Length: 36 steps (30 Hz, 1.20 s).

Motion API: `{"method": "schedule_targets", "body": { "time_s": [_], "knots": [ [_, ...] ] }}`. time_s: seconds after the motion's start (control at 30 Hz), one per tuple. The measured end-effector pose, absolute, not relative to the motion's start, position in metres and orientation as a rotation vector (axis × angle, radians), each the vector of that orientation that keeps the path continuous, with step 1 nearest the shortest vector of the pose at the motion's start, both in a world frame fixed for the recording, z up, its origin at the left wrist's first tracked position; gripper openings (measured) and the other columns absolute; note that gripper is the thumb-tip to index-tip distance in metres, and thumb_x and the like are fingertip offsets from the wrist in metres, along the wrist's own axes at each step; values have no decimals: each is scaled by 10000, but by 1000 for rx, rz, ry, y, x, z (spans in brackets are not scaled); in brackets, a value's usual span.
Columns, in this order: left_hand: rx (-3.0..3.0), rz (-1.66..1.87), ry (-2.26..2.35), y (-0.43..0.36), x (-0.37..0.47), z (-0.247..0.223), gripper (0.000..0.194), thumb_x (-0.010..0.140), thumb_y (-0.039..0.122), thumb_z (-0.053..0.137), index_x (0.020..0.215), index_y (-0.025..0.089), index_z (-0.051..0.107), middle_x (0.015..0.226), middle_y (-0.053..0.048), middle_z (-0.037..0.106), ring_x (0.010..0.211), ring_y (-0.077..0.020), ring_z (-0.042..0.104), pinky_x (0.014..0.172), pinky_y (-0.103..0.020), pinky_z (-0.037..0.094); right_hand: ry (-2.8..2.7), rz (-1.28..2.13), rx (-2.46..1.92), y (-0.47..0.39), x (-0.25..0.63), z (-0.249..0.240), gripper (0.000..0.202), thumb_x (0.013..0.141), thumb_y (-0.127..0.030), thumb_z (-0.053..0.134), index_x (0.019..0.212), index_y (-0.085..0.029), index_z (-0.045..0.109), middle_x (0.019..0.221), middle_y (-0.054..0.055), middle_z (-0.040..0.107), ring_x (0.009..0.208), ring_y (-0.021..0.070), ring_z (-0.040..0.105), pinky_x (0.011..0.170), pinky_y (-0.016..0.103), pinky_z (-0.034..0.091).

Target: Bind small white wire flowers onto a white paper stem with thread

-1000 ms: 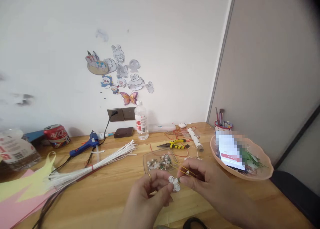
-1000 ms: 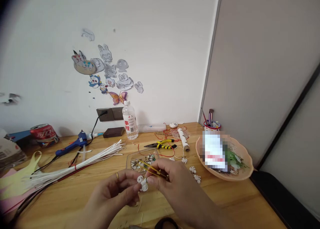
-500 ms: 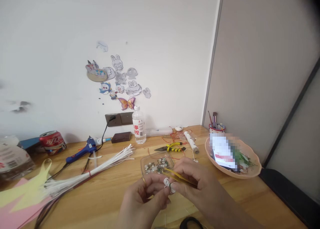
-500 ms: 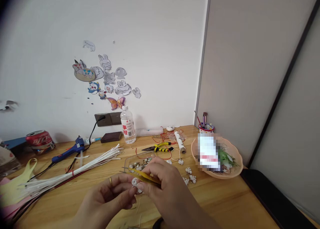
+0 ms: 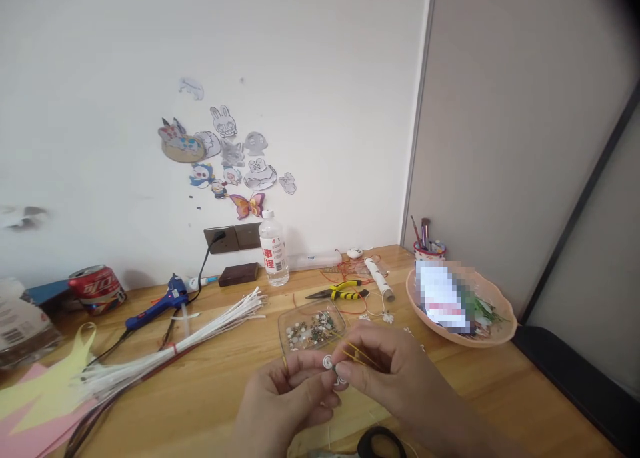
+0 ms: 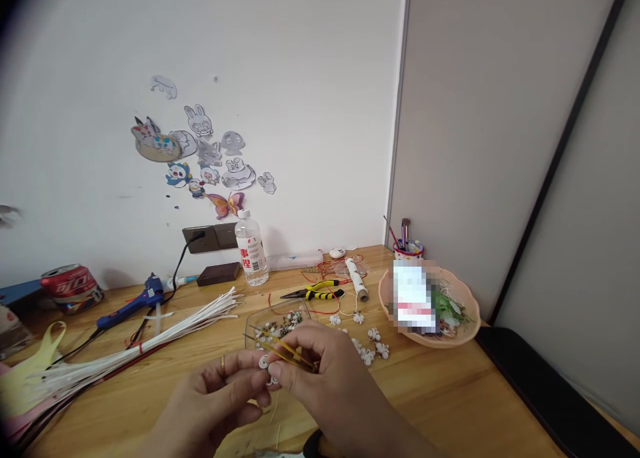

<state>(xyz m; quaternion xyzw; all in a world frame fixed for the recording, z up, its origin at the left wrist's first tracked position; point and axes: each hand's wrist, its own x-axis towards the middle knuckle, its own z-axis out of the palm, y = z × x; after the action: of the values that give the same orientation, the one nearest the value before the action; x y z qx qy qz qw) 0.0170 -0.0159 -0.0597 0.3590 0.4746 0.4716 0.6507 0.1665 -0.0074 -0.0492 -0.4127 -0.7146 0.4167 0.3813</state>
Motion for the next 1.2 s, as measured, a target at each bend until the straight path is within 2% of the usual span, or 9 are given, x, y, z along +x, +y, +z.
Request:
{"method": "schedule_targets", "body": {
  "time_s": [0.13, 0.27, 0.37, 0.5, 0.77, 0.9, 1.0, 1.2],
  "knots": [
    [808, 1080, 1049, -16, 16, -57, 192, 508, 215, 758, 632, 105, 662, 532, -8, 648, 466, -61, 538, 466, -144, 428, -1725, 1158, -1006, -6, 169, -47, 105, 771, -237, 523, 748, -166, 597, 666, -20, 512, 617, 99, 445, 552, 214, 336],
    [814, 1123, 1051, -17, 14, -55, 174, 520, 207, 754, 621, 110, 652, 531, -11, 662, 474, -65, 549, 456, -136, 433, -1495, 1215, -1100, -2, 175, -44, 143, 753, -313, 547, 769, -176, 584, 508, -74, 329, 441, 58, 252, 419, 198, 204],
    [799, 1138, 1044, -18, 13, -54, 177, 520, 195, 754, 629, 111, 643, 525, -13, 665, 469, -69, 554, 450, -141, 442, -1434, 1224, -1171, -1, 178, -45, 184, 731, -356, 560, 755, -175, 578, 480, -84, 252, 423, 59, 177, 407, 210, 145],
    [779, 1142, 1054, -17, 14, -56, 207, 495, 186, 764, 641, 108, 640, 540, -21, 673, 463, -72, 553, 417, -138, 441, -1497, 1204, -1213, -2, 179, -48, 233, 710, -397, 560, 776, -176, 596, 485, -74, 264, 430, 70, 211, 405, 212, 163],
    [775, 1131, 1054, -20, 16, -54, 158, 530, 175, 742, 637, 107, 649, 562, -18, 661, 481, -76, 554, 394, -127, 437, -1545, 1220, -1135, -7, 176, -47, 150, 751, -323, 534, 752, -183, 587, 545, -66, 354, 452, 58, 255, 421, 197, 221],
    [736, 1105, 1034, -21, 18, -53, 145, 548, 166, 731, 650, 107, 646, 557, -10, 656, 488, -73, 560, 389, -115, 432, -1585, 1266, -1087, -9, 175, -48, 111, 750, -284, 549, 753, -177, 577, 645, -44, 482, 598, 79, 421, 549, 189, 339],
    [730, 1076, 1034, -20, 18, -55, 139, 575, 166, 716, 678, 110, 643, 606, -21, 674, 516, -76, 575, 396, -112, 429, -1611, 1287, -1088, -9, 174, -51, 118, 744, -282, 557, 795, -177, 573, 720, -26, 528, 700, 108, 479, 627, 211, 375],
    [804, 979, 1092, -15, 17, -64, 175, 603, 208, 691, 730, 117, 613, 673, -46, 690, 577, -95, 601, 444, -137, 429, -1711, 1000, -1147, -2, 177, -62, 119, 753, -270, 535, 836, -196, 578, 666, -37, 488, 629, 108, 458, 550, 211, 354]
  ]
}}
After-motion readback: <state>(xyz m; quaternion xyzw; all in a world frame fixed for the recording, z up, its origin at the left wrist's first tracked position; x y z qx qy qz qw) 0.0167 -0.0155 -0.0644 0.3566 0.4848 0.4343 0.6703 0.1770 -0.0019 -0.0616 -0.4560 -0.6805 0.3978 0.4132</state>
